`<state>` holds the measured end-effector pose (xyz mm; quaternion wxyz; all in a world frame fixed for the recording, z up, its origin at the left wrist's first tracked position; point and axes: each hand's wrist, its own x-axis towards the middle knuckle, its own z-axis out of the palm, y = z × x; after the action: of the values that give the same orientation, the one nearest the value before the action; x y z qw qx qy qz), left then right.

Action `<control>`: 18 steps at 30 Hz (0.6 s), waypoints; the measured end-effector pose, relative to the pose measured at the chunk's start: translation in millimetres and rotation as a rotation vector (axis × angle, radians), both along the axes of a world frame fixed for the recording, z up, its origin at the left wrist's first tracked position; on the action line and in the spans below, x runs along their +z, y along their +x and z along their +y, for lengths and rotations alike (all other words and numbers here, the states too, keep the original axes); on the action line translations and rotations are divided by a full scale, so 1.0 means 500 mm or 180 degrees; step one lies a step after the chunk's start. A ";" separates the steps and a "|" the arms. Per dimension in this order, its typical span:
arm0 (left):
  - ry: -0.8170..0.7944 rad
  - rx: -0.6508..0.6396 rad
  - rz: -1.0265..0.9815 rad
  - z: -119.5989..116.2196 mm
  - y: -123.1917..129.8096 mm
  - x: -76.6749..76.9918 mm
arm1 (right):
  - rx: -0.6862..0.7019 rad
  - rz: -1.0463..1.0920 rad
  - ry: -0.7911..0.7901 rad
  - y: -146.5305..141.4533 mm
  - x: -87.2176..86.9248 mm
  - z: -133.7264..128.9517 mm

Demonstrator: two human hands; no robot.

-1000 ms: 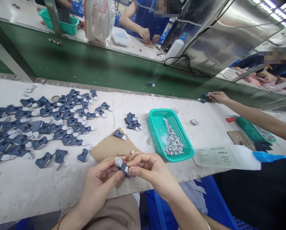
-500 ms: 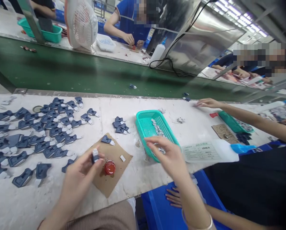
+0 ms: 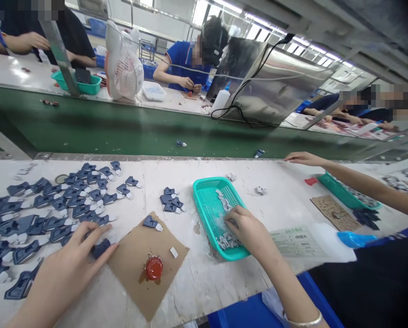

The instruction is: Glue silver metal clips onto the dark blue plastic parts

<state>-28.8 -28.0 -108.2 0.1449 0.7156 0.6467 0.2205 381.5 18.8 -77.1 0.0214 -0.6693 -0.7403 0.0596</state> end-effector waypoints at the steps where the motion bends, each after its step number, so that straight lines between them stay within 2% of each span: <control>1: 0.0052 -0.0086 0.0158 0.015 0.002 0.013 | 0.0008 0.0007 0.0027 0.002 0.001 -0.001; 4: 0.0058 -0.0469 0.0384 0.090 0.026 0.057 | 0.0043 0.0174 0.0085 0.009 0.002 -0.003; 8: 0.0121 -0.1009 0.0268 0.256 0.105 0.094 | -0.0053 0.0782 0.0029 0.010 -0.003 0.001; 10: 0.0098 -0.1106 0.0201 0.354 0.154 0.092 | -0.0135 0.1034 -0.0063 0.004 -0.007 0.009; 13: 0.0188 -0.1104 0.0229 0.485 0.228 0.072 | -0.0243 0.1143 -0.0014 -0.008 -0.016 0.025; 15: 0.0267 -0.1066 0.0259 0.550 0.270 0.055 | -0.0349 0.1108 0.0118 -0.016 -0.023 0.034; 18: 0.0393 -0.1010 0.0290 0.613 0.317 0.033 | -0.0492 0.1005 0.0260 -0.025 -0.031 0.036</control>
<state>129.6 278.4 -91.9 0.1042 0.8255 0.5169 0.2015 369.2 36.7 -92.8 0.1690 -0.7050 -0.6760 0.1319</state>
